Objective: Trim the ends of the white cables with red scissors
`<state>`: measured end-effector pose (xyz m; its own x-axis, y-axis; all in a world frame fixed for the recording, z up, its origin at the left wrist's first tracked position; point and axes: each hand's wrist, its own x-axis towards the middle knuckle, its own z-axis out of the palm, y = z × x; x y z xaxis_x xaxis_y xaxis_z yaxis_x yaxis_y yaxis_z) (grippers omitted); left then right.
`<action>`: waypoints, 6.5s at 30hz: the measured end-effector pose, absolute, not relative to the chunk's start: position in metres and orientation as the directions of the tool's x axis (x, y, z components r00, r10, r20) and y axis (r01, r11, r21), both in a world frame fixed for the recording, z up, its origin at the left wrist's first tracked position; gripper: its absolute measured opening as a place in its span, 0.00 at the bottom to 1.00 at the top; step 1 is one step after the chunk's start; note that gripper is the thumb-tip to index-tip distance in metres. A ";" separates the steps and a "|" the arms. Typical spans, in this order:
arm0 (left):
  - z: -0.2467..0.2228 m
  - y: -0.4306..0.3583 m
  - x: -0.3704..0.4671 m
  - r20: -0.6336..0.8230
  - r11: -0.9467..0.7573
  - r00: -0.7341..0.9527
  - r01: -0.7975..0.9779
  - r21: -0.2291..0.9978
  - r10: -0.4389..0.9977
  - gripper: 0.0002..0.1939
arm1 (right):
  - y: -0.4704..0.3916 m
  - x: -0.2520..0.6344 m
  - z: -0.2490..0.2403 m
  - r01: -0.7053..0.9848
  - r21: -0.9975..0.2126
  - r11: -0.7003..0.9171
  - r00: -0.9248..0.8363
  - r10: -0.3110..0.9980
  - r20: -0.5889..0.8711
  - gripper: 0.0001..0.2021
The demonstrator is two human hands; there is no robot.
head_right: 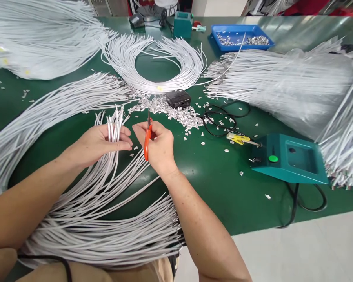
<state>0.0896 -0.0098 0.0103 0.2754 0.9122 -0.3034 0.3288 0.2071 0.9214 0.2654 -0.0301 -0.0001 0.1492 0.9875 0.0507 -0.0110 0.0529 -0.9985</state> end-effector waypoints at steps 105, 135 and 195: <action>0.010 -0.014 0.094 -0.355 0.282 0.409 0.229 0.932 0.840 0.16 | -0.022 0.281 0.001 -0.233 -0.970 -0.068 -0.040 0.997 -0.061 0.13; 0.011 -0.012 0.098 -0.072 0.017 0.127 0.394 0.919 0.989 0.12 | -0.028 0.273 -0.013 0.809 -0.566 0.157 -0.081 0.984 0.156 0.11; 0.009 -0.008 0.091 -0.153 0.043 0.279 0.362 0.931 0.948 0.12 | -0.026 0.282 0.006 0.354 -0.935 0.034 -0.047 0.999 0.018 0.08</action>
